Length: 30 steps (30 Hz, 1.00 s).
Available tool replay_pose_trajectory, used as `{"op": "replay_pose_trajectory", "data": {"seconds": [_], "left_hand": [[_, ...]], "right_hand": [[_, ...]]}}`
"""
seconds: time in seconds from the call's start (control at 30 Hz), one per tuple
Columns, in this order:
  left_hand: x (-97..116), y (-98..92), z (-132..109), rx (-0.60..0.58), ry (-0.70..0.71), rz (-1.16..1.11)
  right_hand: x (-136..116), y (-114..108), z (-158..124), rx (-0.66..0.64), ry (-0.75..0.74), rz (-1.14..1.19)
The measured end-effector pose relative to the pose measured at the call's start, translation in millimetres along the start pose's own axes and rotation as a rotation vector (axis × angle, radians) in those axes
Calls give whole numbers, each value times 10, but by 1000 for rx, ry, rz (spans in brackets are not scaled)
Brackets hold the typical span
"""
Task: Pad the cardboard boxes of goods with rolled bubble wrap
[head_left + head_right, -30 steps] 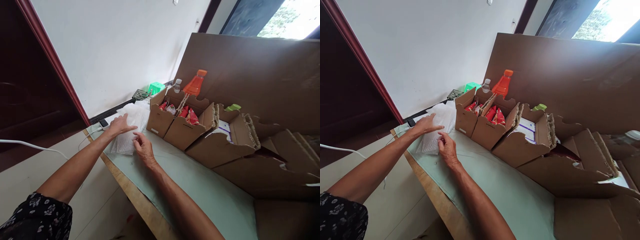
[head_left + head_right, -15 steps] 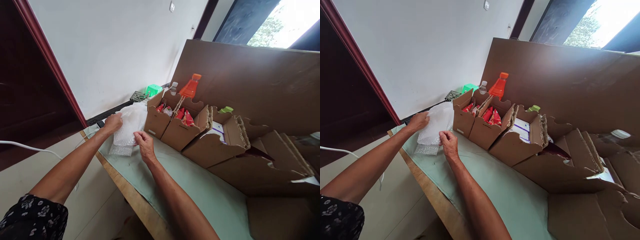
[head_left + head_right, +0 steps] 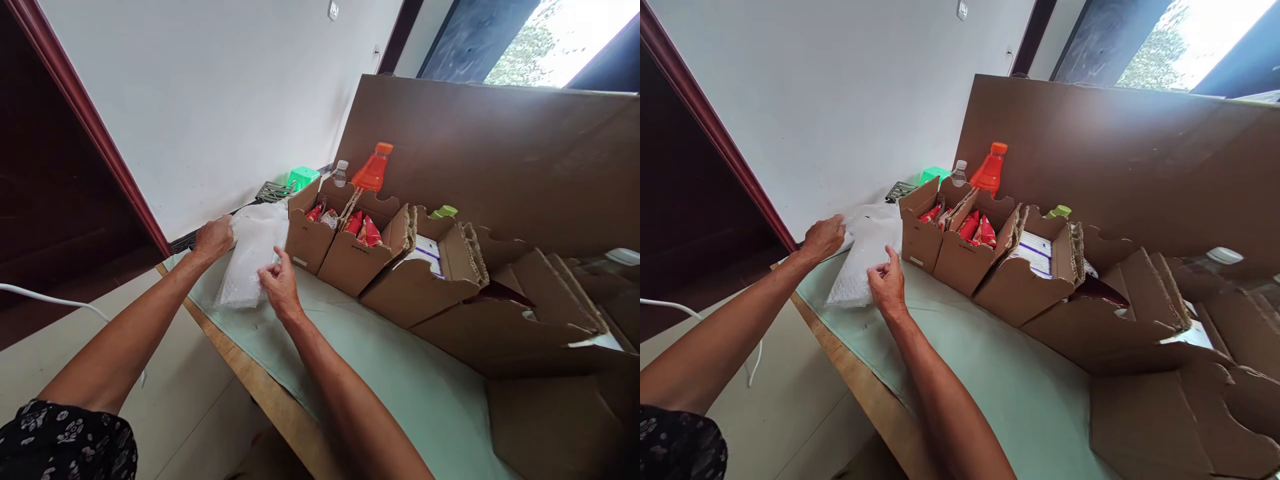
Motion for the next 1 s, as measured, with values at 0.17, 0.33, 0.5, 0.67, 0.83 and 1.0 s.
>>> {"op": "replay_pose_trajectory", "data": {"seconds": [0.17, 0.33, 0.5, 0.67, 0.83, 1.0], "left_hand": [[-15, -62, -10, 52, -30, -1], [-33, -187, 26, 89, -46, 38], [60, -156, -205, 126, 12, 103], [169, 104, -653, -99, 176, 186], [253, 5, -1097, -150, 286, 279], [780, 230, -1863, -29, 821, -83]], "right_hand": [[-417, -274, 105, -49, -127, 78], [-989, -740, 55, -40, -239, 192], [-1322, -1615, -716, -66, -364, 307], [-946, -2763, -1656, -291, -62, -5], [-604, -3440, -2362, -369, 291, -430], [-419, -3635, -2890, -444, 471, -532]]}}
Point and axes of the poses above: each hand's wrist, its own z-axis towards the middle knuckle, its own y-axis out of the palm, x = y × z, the point moved 2 cm from there along z, towards the middle knuckle, and after that the axes turned 8 degrees about -z, right-handed, at the moved point
